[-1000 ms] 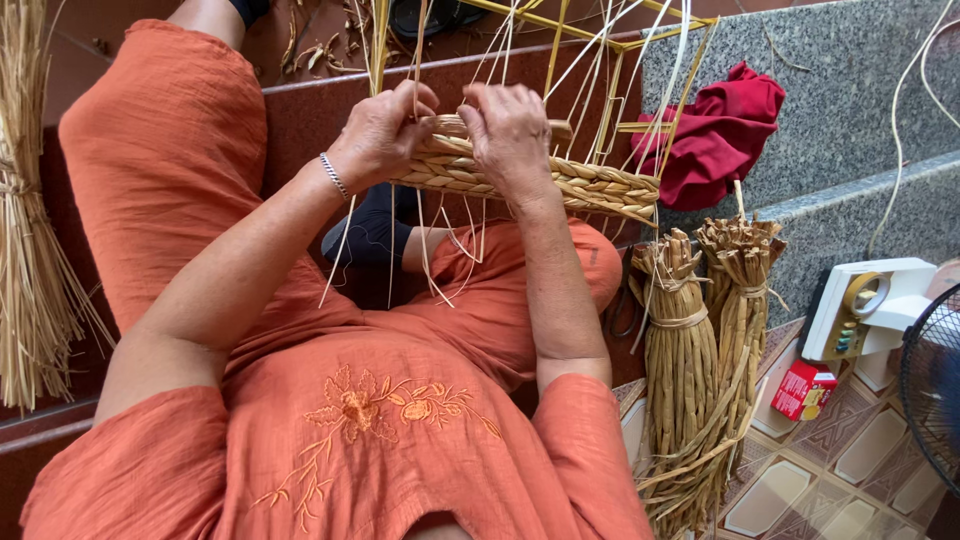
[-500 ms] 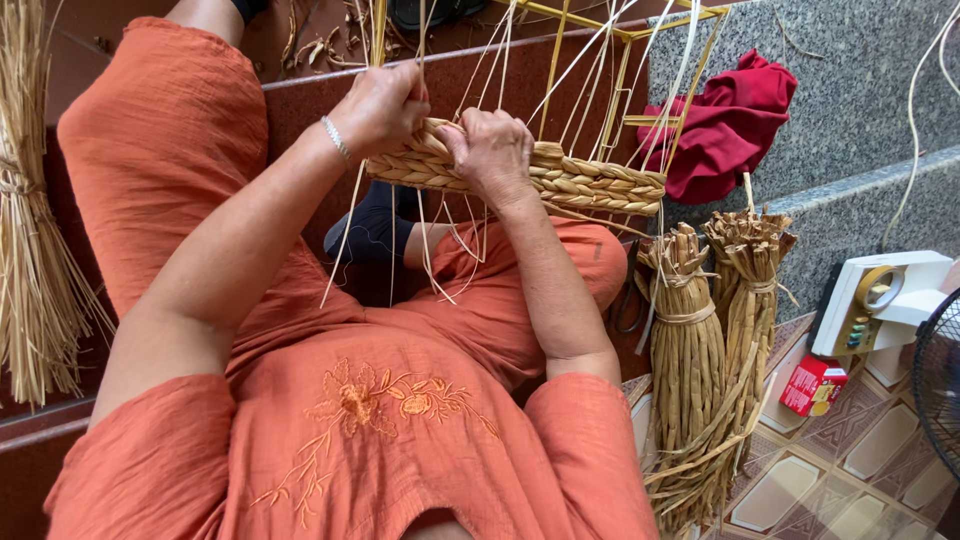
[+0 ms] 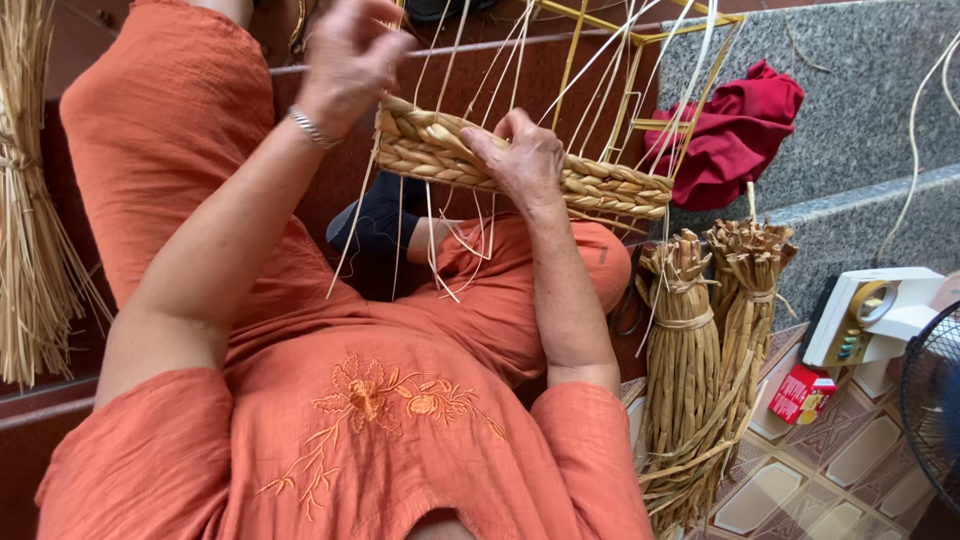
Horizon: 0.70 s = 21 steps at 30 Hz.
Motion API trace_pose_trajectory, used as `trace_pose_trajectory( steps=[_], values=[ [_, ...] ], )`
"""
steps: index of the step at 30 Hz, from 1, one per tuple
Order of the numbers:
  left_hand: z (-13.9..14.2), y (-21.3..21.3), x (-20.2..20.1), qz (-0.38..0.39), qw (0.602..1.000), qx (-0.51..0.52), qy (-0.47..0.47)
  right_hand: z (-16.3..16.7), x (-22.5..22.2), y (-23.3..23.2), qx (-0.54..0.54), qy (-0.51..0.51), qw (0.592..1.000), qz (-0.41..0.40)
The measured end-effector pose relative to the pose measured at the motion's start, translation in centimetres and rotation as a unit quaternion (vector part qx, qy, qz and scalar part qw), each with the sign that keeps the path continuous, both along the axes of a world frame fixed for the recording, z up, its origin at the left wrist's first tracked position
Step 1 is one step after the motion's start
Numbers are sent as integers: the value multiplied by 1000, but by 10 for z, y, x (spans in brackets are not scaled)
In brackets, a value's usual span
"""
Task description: The person sits cross-legged on a tiled floor and weaves dried palm leaves into a basket frame. They interlace the leaves through vertical supports, tighten the weave, and occasionally adjust the frame to continue the pattern.
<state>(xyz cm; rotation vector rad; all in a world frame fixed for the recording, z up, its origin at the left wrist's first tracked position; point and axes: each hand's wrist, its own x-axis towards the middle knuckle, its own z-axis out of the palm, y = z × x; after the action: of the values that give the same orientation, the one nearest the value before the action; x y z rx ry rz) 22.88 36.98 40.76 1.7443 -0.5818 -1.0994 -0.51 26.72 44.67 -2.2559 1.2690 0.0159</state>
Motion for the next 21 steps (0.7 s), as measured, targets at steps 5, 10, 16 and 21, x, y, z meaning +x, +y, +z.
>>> trace_pose_trajectory(
  steps=[5,10,16,21],
  values=[
    [-22,45,3,5,998,-55,-16,1,0,2,-33,-36,999,-3],
    [-39,45,-33,49,980,-75,175,-3,-3,-3,12,-51,998,-23],
    [-41,43,-31,63,964,-95,242,-5,-6,-7,17,-64,997,-37],
    [-38,43,-24,40,954,-77,286,-1,-5,-8,-19,-14,999,-29]
  ],
)
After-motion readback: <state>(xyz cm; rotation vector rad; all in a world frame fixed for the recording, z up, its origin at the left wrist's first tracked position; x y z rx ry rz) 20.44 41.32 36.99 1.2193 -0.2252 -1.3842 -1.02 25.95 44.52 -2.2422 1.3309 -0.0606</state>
